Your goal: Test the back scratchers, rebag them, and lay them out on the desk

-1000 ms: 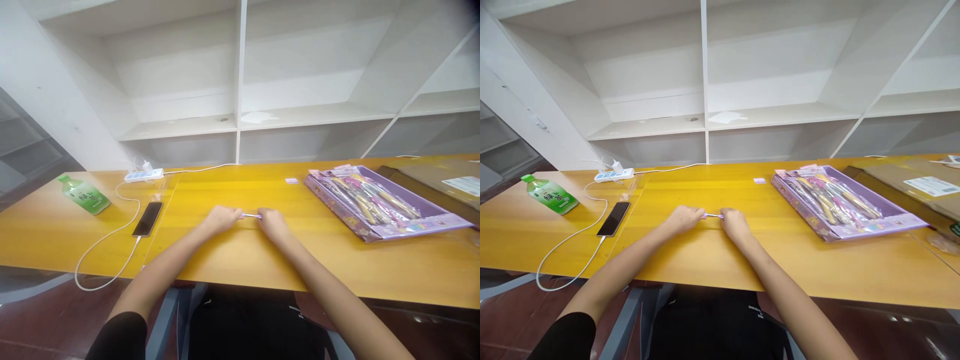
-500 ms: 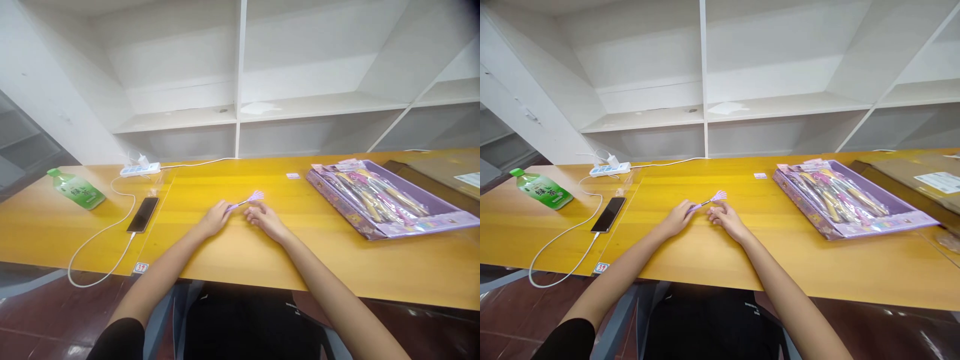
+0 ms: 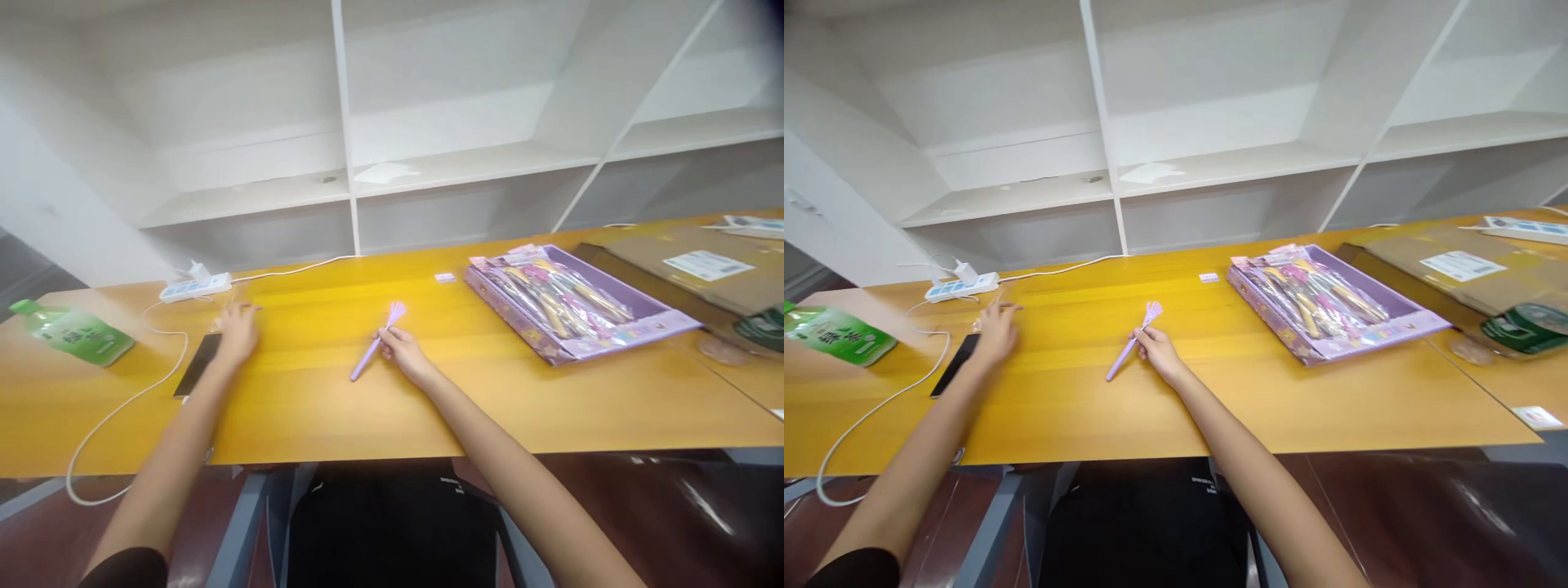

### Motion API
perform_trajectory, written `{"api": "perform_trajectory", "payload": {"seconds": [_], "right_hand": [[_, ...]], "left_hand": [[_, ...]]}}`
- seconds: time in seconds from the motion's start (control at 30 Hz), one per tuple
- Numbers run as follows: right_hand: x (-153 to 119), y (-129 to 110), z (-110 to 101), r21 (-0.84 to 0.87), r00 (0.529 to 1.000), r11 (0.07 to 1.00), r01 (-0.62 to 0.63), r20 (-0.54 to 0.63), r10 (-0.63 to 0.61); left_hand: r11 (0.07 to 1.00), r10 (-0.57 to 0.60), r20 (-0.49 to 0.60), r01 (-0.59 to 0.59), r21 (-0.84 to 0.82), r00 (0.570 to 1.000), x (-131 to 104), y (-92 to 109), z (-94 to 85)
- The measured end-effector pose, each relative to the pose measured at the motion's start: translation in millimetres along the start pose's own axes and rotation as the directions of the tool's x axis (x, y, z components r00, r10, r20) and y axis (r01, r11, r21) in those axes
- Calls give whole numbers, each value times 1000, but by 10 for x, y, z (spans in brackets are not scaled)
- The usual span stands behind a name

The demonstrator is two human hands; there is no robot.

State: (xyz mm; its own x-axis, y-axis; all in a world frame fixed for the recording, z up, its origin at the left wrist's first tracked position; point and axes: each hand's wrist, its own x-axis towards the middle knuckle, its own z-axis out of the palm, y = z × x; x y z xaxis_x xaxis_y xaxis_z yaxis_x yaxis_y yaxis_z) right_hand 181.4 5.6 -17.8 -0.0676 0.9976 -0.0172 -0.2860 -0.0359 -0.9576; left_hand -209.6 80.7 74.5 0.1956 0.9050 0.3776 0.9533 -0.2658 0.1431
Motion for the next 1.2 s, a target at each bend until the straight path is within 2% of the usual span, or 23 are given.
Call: {"api": "perform_trajectory", "payload": {"seconds": [0.1,0.17,0.27,0.37,0.47,0.53,0.57,0.67,0.73,0.77,0.83,0.9,0.97,1.07,1.2], "right_hand": [[22,-15,12,-23,1000,1000,-4,15,5],[16,-32,15,-33,1000,999,-6,28,7],[-15,-62,9,-41,999,999,-8,51,10],[-35,-77,2,-39,998,999,-8,60,10],[-24,-72,-4,-21,999,1000,3,41,-2],[-8,-69,-10,6,1000,1000,22,11,-22],[-1,-72,-15,26,1000,999,31,-5,-31],[1,-99,-52,93,999,995,36,-42,-33],[-17,-132,-95,115,999,993,12,-49,-6],[-30,-150,-117,113,999,994,-7,-49,13],[-60,-184,-153,95,998,994,-47,-48,52],[-84,-205,-160,72,995,994,-78,-51,82],[-92,-209,-136,53,994,994,-95,-58,98],[-69,-192,-90,39,992,994,-103,-66,105],[4,-170,-127,32,989,996,-87,-117,90]], "left_hand": [[953,-191,57,171,250,980,-6,-588,-127],[921,-265,76,228,315,961,-17,-838,-196],[920,-272,113,224,321,956,2,-975,-307],[948,-171,141,124,293,975,47,-881,-355],[970,-13,131,-19,240,991,28,-530,-249],[975,101,96,-117,189,990,-65,-109,-104],[969,218,60,-223,110,974,-134,150,-22],[862,486,-2,-480,-164,874,-339,974,196],[742,619,67,-554,-378,783,-389,1401,280],[696,647,68,-552,-459,760,-377,1544,302],[663,657,60,-538,-521,751,-302,1693,325],[666,656,59,-542,-512,752,-224,1726,347],[642,691,71,-566,-518,719,-216,1745,381],[537,777,54,-616,-577,627,-361,1862,440],[421,884,72,-721,-550,462,-587,2061,467]]}}
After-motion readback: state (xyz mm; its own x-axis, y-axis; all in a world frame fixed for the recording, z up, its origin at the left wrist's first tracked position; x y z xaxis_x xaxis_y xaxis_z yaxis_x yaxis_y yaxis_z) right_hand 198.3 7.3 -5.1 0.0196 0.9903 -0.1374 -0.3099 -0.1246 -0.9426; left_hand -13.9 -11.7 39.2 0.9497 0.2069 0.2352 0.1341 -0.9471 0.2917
